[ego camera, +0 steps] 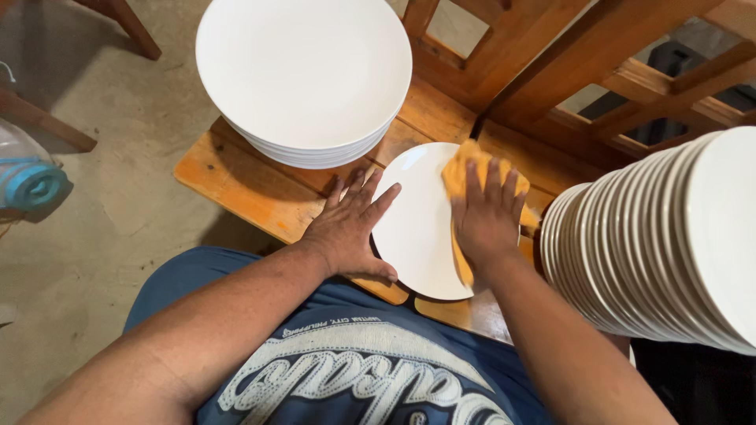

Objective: The person wipes white ceramic plates with a yellow cloth, one at a time, then places them into a black tray. The person repeats this process for multiple plates throughout the clip.

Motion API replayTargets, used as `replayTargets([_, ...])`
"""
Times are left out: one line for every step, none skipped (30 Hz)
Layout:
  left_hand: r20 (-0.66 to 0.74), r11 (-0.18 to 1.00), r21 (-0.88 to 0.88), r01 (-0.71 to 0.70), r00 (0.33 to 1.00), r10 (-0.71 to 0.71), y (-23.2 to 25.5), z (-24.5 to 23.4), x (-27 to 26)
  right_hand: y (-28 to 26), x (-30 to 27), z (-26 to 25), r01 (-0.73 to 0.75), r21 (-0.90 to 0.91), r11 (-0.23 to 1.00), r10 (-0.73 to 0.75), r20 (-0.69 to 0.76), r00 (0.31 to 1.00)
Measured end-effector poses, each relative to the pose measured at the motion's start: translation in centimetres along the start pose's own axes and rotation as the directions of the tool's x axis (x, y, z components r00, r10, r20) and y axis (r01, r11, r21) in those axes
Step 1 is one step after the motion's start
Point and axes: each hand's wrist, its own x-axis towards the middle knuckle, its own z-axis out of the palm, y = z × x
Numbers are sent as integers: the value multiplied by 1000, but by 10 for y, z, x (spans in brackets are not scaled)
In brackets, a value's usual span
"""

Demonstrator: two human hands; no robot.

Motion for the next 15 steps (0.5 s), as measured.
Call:
replayTargets([-5, 1000, -6, -3, 1000, 3, -1, 1, 1, -8, 11, -4, -69, 9, 998, 69, 2, 998])
replayTargets([-10, 1000, -13, -5, 1000, 5, -1, 2, 2, -19, 22, -5, -161, 22, 987, 161, 21, 987])
replayTargets([-18, 1000, -15, -7, 1000, 7, -2, 4, 3, -34, 35, -5, -251, 36, 967, 250, 36, 968])
replayTargets([-25, 1000, -14, -9, 1000, 8, -3, 5, 4, -49, 41, -3, -339, 48, 939, 337, 53, 940])
replayTargets([-33, 1000, -13, -13, 999, 12, -4, 7, 5, -60, 42, 1, -264, 37, 964, 264, 21, 964])
replayTargets([-41, 1000, -11, -16, 999, 16, -5, 9, 6, -71, 42, 5, -188, 24, 982, 189, -10, 982])
replayTargets([-53, 1000, -12, -15, 998, 15, -6, 10, 7, -80, 42, 10, -111, 7, 994, 112, -44, 993])
replayTargets([-65, 1000, -12, -14, 998, 14, -7, 11, 7, -87, 36, 15, 18, -4, 1000, -19, -52, 998])
replayTargets([-77, 1000, -16, -17, 997, 16, -6, 13, 8, -89, 22, 20, 146, -20, 989, -147, -58, 988])
replayTargets([-86, 999, -45, -18, 996, 14, -5, 15, 9, -87, 3, 24, 252, 5, 968, -250, -101, 963])
replayTargets([-98, 997, -71, -17, 995, 10, -6, 16, 9, -86, -17, 27, 360, 26, 933, -352, -150, 924])
replayTargets([-109, 995, -96, -16, 994, 6, -8, 17, 8, -81, -34, 26, 393, 83, 916, -385, -95, 918])
replayTargets([-141, 994, -105, -31, 990, 16, -8, 18, 8, -72, -51, 23, 423, 141, 895, -421, -42, 906])
replayTargets([-173, 992, -114, -45, 985, 25, -9, 19, 8, -61, -67, 18, 488, 173, 856, -479, -89, 873])
replayTargets([-201, 991, -122, -60, 979, 34, -9, 21, 7, -48, -84, 11, 549, 205, 811, -532, -135, 836])
